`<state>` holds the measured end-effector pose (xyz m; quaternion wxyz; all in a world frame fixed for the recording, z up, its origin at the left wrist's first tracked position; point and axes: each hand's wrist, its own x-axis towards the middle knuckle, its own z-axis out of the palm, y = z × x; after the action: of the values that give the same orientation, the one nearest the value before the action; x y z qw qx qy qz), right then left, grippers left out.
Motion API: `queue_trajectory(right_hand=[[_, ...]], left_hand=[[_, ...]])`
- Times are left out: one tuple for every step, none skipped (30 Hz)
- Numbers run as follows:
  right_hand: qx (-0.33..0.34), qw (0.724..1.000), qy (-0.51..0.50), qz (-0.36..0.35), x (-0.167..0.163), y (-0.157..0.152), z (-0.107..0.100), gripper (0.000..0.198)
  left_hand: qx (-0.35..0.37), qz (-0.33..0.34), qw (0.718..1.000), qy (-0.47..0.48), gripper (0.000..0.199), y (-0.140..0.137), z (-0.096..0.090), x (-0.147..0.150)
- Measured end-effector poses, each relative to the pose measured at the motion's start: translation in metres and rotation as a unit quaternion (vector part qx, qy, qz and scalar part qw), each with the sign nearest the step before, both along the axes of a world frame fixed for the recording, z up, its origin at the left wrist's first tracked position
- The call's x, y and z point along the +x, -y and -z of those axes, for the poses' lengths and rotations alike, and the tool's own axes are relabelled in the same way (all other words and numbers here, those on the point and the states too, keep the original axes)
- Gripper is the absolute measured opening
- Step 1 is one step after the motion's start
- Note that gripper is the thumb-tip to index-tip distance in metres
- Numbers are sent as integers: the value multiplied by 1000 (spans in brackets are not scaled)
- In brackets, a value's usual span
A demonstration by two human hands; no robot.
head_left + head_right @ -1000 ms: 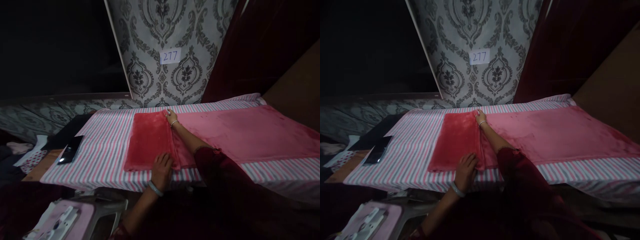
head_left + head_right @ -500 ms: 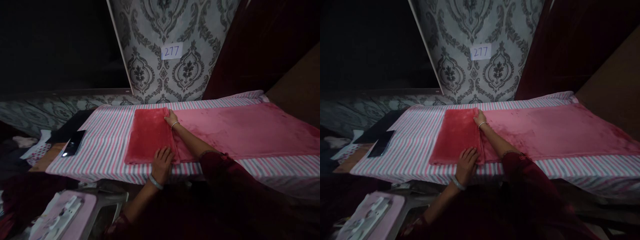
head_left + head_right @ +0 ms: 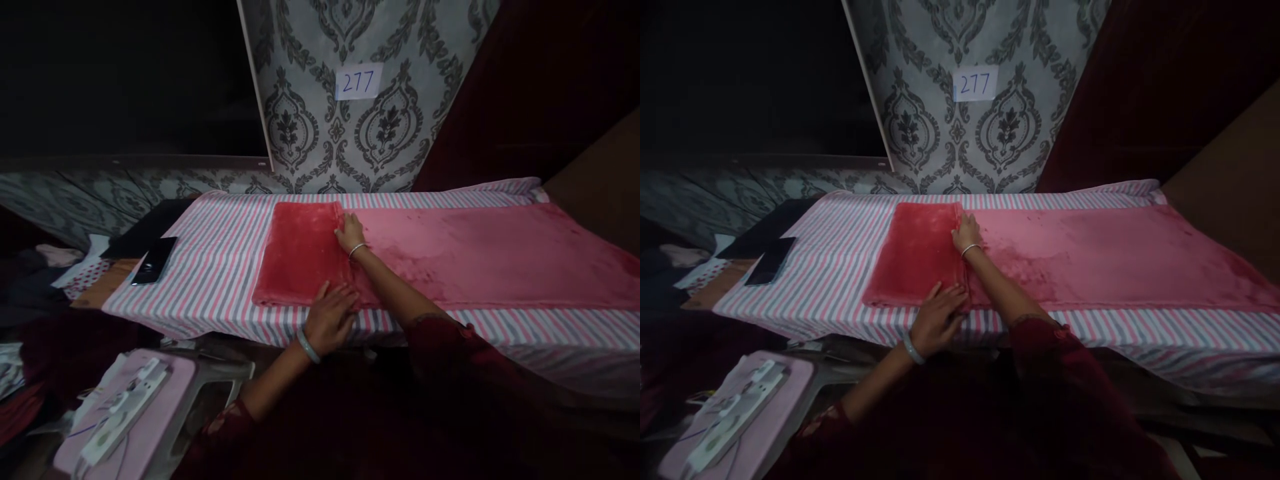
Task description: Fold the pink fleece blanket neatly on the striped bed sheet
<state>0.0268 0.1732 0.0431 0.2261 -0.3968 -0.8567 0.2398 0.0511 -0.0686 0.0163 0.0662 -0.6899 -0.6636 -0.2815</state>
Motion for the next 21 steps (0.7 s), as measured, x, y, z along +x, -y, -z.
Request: queue_trajectory(right_hand=[[25,1000,6,-16,0,8,-2,71],[49,998,11,-41,1,17,-2,73],[69,995,19,-71,3,27,-2,74],[84,991,32,-97,5,37,-1,74],[96,987,51,-117,8,48,0,74],[103,983,74,-131,11,57,2,75],[106,979,101,-139,15,65,5,76],[106,975,128,-144,19,71,8,79],[105,971,151,-150,23,76,11,82],[106,967,169,-156,27,79,14,86],[108,964,180,-162,30,80,17,89],[111,962,187,-167,33,80,19,92],[116,960,189,-170,35,79,21,93],[119,959,189,-173,36,78,22,93],[120,959,190,-174,37,78,22,93],[120,958,191,-175,37,77,23,93],[119,958,193,-176,36,77,22,93],[117,958,195,-176,36,77,22,93],[114,958,197,-176,36,77,23,94],[112,958,198,-176,36,77,23,94],[110,958,196,-175,36,78,24,94]], left_hand=[[7,-4,1000,10,41,5,-9,-8],[9,-26,1000,12,41,9,-20,-18],[5,-62,998,8,43,13,-30,-29],[-8,-108,994,-4,45,16,-41,-42],[-30,-154,987,-19,48,17,-50,-55],[-58,-195,978,-37,50,18,-57,-67],[-92,-225,969,-53,54,18,-60,-77],[-130,-246,958,-67,60,18,-61,-86],[-169,-258,948,-77,65,17,-58,-92],[-207,-266,938,-82,70,17,-53,-95],[-237,-270,929,-85,72,17,-46,-97],[-258,-274,923,-87,73,17,-38,-97],[-269,-276,919,-88,73,17,-31,-96],[-273,-276,917,-90,72,18,-25,-96],[-272,-275,918,-91,72,18,-20,-95],[-270,-274,919,-91,71,19,-17,-94],[-269,-272,920,-90,72,19,-15,-94],[-269,-271,920,-88,72,19,-15,-94],[-268,-270,921,-86,72,19,-15,-94],[-265,-268,923,-83,72,20,-15,-95],[-261,-266,925,-81,72,20,-14,-96]])
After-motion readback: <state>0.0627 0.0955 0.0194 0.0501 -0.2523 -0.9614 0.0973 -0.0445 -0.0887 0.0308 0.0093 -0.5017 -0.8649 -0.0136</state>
